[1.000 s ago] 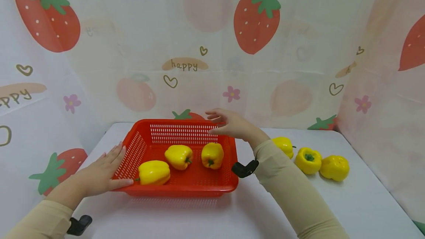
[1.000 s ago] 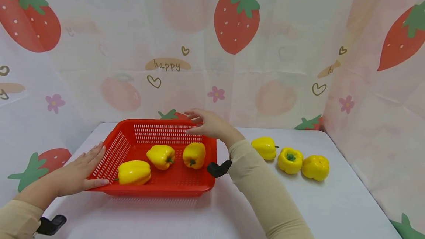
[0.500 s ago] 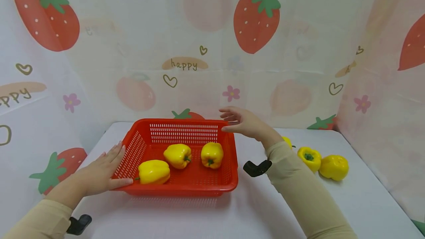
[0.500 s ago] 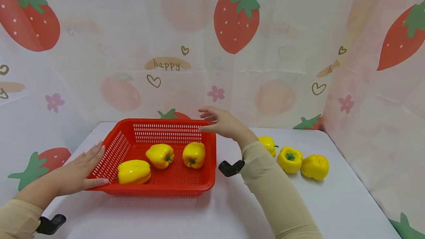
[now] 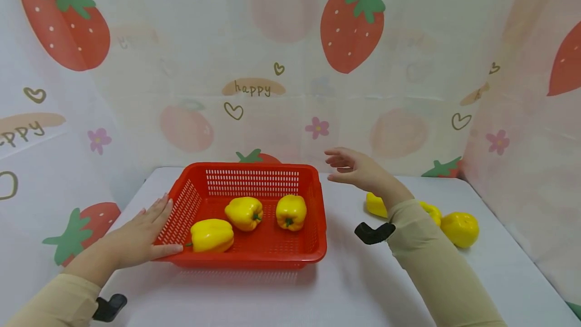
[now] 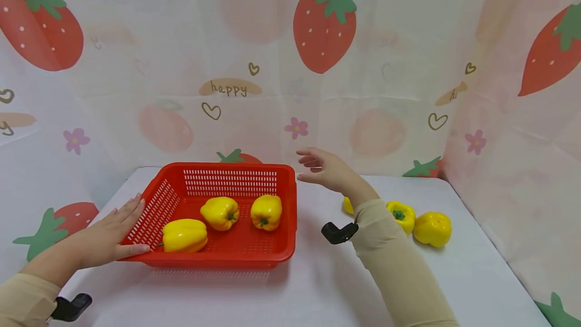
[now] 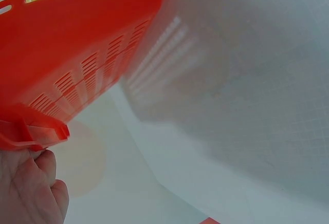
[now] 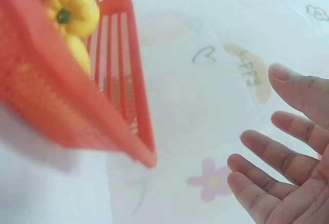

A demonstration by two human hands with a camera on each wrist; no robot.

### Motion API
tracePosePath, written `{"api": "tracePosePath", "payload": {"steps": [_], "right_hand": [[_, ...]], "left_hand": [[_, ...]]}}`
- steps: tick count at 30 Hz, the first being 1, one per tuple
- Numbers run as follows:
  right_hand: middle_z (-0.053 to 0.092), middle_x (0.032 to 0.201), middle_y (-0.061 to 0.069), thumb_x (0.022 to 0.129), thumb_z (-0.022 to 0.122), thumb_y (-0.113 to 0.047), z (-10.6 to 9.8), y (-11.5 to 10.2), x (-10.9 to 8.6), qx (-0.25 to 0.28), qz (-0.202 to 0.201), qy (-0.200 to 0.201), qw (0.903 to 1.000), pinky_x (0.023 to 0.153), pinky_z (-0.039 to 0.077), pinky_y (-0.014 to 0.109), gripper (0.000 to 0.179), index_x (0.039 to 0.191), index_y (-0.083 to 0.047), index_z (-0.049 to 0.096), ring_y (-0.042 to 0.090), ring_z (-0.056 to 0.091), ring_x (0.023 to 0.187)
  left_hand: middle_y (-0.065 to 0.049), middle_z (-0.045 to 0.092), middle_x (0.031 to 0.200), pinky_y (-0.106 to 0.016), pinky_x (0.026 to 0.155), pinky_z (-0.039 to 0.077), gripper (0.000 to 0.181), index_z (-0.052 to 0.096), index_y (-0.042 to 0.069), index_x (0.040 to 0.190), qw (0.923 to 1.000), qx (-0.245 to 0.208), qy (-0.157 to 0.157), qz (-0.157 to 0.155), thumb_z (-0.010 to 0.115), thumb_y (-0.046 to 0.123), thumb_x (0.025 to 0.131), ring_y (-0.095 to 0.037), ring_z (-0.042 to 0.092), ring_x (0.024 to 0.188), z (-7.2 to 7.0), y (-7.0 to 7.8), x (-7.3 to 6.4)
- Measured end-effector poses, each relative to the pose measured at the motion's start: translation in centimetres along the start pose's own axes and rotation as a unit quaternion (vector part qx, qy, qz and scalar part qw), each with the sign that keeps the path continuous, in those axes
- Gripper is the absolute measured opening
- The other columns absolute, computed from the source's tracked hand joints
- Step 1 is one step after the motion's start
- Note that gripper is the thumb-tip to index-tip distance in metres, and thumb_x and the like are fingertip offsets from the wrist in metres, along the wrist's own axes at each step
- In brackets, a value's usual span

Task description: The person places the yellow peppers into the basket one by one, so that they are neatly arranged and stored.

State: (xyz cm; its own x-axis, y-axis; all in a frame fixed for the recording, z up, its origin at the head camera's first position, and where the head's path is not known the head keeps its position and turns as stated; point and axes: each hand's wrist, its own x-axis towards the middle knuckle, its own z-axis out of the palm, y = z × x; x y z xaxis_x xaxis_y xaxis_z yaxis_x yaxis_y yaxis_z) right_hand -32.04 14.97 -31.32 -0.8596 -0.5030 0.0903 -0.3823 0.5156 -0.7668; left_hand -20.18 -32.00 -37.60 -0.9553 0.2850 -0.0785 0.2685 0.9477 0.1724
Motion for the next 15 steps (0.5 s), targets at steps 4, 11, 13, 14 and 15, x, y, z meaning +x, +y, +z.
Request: {"api": "tracePosePath", "payload": {"steps": [4,11,13,14,15], "right_hand": [[0.052,0.128,0.005,0.082,0.068,-0.03,-0.7,0.8,-0.8,-0.008,0.017,0.01,0.9998,0.096,0.043,0.044,0.059,0.134,-0.024,0.043,0.025,0.048,0.119],[0.051,0.129,0.007,0.081,0.068,-0.034,-1.6,2.7,-1.8,-0.009,0.037,0.027,0.9989,0.097,0.04,0.048,0.061,0.135,-0.023,0.042,0.027,0.047,0.119],[0.052,0.129,0.007,0.081,0.068,-0.035,-1.8,3.1,-2.1,-0.009,0.044,0.03,0.9985,0.098,0.04,0.048,0.062,0.135,-0.022,0.042,0.027,0.048,0.119],[0.052,0.129,0.007,0.081,0.069,-0.035,-1.9,3.3,-2.3,-0.008,0.047,0.031,0.9984,0.099,0.039,0.048,0.062,0.135,-0.022,0.042,0.027,0.048,0.119],[0.051,0.129,0.008,0.081,0.068,-0.035,-2.0,3.5,-2.4,-0.008,0.048,0.032,0.9983,0.099,0.038,0.048,0.063,0.135,-0.021,0.041,0.028,0.047,0.119]], "left_hand": [[-0.023,0.01,0.15,-0.061,0.104,0.016,0.11,0.012,-0.002,0.144,1.0,0.001,0.001,0.0,0.056,0.068,0.072,-0.04,0.012,0.135,0.0,0.0,0.0],[-0.024,0.01,0.149,-0.061,0.104,0.016,0.11,0.012,-0.003,0.144,1.0,0.001,0.002,0.003,0.056,0.068,0.072,-0.041,0.013,0.134,-0.1,0.1,-0.1],[-0.024,0.01,0.149,-0.061,0.104,0.016,0.109,0.012,-0.003,0.144,1.0,0.002,0.002,0.003,0.056,0.067,0.073,-0.041,0.013,0.134,-0.1,0.1,-0.1],[-0.024,0.01,0.149,-0.061,0.104,0.016,0.109,0.013,-0.003,0.144,1.0,0.003,0.002,0.003,0.056,0.067,0.073,-0.041,0.013,0.134,-0.1,0.1,-0.1],[-0.024,0.01,0.149,-0.061,0.104,0.016,0.109,0.013,-0.003,0.144,1.0,0.003,0.002,0.003,0.057,0.067,0.073,-0.041,0.013,0.134,-0.1,0.1,-0.1]]}}
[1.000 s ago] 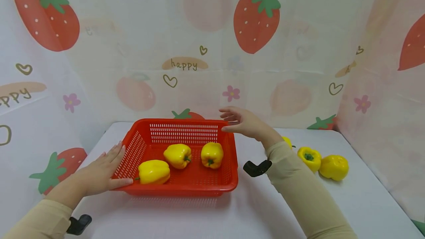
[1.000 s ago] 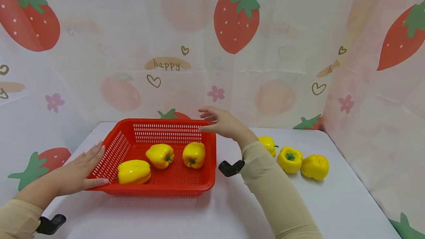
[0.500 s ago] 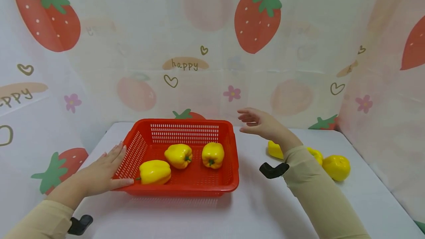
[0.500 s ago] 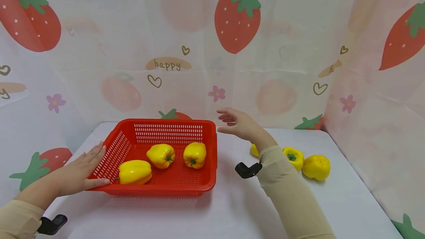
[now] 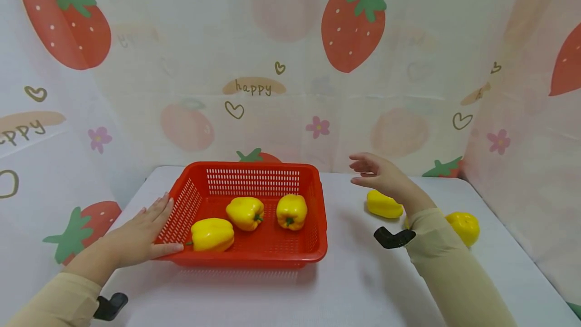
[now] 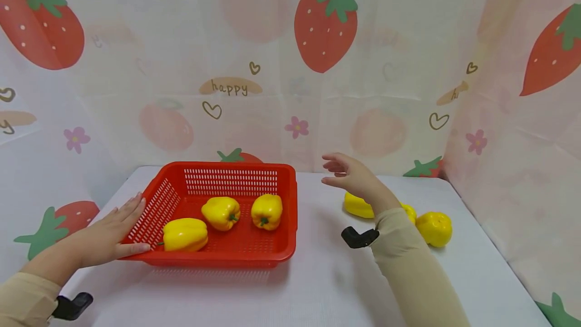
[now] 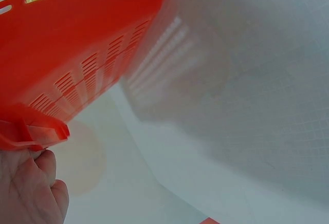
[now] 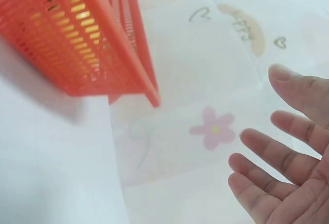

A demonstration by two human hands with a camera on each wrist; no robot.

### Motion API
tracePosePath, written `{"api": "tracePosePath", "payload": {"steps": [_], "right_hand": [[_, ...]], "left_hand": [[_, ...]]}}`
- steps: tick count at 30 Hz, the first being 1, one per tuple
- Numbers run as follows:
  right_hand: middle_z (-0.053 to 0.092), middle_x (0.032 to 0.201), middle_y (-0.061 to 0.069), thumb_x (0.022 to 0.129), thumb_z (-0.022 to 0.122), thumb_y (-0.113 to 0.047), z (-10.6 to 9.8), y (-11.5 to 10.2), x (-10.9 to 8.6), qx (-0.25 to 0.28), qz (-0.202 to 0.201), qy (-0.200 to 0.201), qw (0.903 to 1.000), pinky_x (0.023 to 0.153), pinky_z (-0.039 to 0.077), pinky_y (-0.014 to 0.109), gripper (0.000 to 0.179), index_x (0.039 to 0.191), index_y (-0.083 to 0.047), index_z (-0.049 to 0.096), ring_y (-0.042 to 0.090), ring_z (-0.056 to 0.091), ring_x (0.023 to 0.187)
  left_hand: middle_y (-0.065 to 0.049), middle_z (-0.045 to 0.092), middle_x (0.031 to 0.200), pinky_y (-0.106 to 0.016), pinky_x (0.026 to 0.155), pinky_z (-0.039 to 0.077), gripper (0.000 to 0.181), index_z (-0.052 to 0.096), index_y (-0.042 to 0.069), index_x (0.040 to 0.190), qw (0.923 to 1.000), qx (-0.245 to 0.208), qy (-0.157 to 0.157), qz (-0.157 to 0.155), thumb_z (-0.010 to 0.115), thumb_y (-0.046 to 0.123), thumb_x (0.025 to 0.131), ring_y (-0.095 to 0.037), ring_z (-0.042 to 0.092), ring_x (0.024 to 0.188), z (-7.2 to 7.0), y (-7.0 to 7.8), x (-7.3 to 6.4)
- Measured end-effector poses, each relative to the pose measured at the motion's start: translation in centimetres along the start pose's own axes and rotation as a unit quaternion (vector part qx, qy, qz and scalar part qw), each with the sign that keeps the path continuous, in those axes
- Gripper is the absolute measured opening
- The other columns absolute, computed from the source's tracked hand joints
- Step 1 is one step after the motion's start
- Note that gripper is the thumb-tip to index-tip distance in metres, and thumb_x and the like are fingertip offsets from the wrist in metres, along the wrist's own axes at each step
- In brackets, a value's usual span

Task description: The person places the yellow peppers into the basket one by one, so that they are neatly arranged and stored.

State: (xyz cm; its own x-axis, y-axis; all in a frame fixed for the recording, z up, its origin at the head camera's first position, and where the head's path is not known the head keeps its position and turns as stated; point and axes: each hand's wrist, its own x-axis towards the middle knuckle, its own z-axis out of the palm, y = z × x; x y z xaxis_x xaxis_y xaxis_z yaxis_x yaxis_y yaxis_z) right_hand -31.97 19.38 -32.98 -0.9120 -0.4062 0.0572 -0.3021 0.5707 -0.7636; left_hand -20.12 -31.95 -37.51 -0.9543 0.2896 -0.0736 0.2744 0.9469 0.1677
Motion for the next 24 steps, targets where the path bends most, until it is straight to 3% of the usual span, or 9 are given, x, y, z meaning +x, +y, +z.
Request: {"api": "tracePosePath", "payload": {"steps": [24], "right_hand": [[0.045,0.134,0.016,0.081,0.064,-0.046,-2.6,5.6,-1.9,-0.02,0.074,0.025,0.9968,0.101,0.034,0.054,0.073,0.139,-0.014,0.035,0.035,0.04,0.124]], "left_hand": [[-0.023,0.009,0.15,-0.061,0.104,0.016,0.108,0.014,-0.002,0.144,1.0,0.0,0.001,-0.004,0.056,0.068,0.073,-0.04,0.012,0.135,0.2,0.0,0.0]]}}
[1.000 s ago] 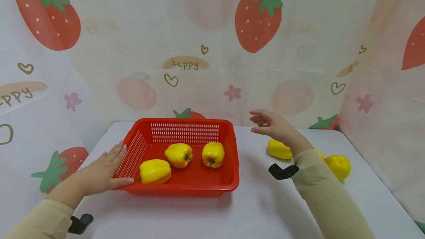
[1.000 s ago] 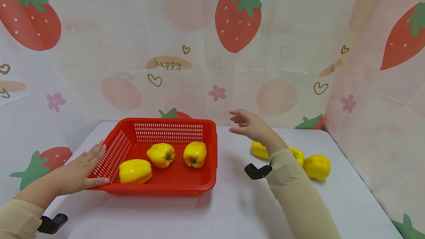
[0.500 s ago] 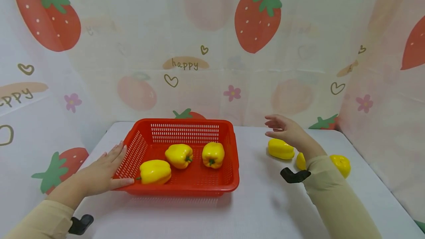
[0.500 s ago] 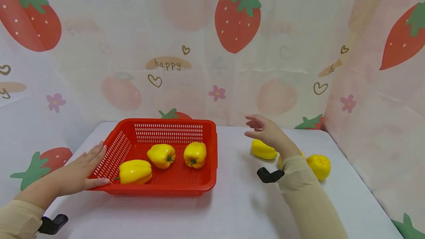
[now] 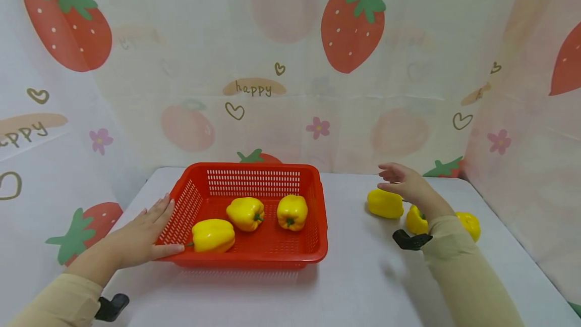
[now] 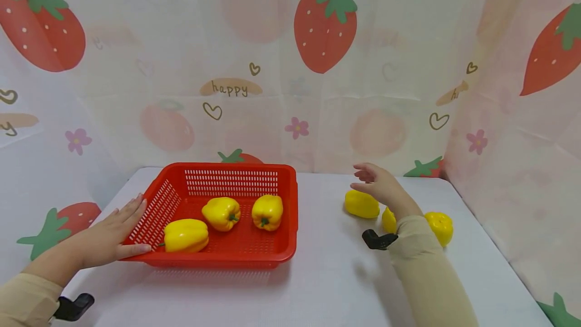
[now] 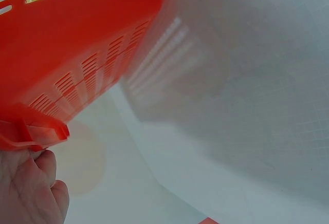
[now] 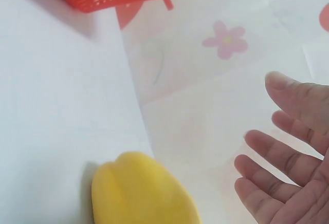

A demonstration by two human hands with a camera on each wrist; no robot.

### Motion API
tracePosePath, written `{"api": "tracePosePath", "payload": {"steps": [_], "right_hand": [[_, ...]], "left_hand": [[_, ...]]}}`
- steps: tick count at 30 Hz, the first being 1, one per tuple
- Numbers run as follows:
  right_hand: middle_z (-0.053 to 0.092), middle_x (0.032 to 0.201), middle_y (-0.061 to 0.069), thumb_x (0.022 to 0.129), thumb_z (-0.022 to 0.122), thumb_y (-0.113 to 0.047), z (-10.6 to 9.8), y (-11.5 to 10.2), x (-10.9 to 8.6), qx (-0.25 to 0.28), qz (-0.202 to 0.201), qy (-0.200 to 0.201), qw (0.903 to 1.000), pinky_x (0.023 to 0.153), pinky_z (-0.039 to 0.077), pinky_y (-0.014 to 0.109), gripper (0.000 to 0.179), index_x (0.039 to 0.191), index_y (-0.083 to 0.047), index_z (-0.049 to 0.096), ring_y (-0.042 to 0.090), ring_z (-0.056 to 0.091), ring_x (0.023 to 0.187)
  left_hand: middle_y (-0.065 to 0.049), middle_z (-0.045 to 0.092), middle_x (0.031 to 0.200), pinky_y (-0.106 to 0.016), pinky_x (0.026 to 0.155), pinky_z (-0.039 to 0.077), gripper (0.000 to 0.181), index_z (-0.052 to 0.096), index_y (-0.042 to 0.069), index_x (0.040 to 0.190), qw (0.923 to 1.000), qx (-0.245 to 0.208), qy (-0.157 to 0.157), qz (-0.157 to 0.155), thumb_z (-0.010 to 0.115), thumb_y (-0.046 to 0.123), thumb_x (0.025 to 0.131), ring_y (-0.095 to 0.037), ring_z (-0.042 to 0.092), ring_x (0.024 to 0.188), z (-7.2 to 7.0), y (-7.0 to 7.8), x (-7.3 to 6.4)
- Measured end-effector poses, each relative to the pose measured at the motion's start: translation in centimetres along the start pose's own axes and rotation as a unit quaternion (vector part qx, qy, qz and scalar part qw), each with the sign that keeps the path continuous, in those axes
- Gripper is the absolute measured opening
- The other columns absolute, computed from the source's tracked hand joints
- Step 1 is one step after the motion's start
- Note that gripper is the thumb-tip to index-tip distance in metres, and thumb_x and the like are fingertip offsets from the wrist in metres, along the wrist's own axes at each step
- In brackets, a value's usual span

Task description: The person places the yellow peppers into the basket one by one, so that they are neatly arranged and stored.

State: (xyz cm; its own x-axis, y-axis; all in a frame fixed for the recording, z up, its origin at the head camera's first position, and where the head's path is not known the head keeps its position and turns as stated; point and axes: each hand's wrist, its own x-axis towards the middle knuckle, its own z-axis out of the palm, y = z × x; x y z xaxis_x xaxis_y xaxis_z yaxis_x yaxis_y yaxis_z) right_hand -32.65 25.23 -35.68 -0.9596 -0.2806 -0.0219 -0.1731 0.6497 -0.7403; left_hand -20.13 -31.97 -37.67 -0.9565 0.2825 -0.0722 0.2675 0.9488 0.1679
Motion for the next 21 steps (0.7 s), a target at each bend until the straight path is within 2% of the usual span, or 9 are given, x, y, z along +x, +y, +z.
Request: {"api": "tracePosePath", "payload": {"steps": [14,21], "right_hand": [[0.04,0.138,0.019,0.087,0.062,-0.032,-0.4,1.6,0.0,-0.012,0.044,-0.006,0.9989,0.1,0.033,0.056,0.063,0.139,-0.011,0.034,0.039,0.036,0.125],[0.039,0.138,0.018,0.086,0.063,-0.035,-0.6,2.6,0.4,-0.031,0.056,-0.007,0.9979,0.099,0.032,0.058,0.066,0.14,-0.011,0.033,0.039,0.035,0.125]], "left_hand": [[-0.023,0.01,0.15,-0.061,0.104,0.017,0.107,0.015,-0.002,0.144,1.0,0.002,0.003,0.0,0.057,0.066,0.073,-0.04,0.013,0.135,0.0,0.0,0.0],[-0.023,0.009,0.15,-0.061,0.104,0.015,0.107,0.015,-0.002,0.144,1.0,0.002,0.001,0.001,0.057,0.066,0.073,-0.04,0.011,0.135,0.1,-0.1,0.0]]}}
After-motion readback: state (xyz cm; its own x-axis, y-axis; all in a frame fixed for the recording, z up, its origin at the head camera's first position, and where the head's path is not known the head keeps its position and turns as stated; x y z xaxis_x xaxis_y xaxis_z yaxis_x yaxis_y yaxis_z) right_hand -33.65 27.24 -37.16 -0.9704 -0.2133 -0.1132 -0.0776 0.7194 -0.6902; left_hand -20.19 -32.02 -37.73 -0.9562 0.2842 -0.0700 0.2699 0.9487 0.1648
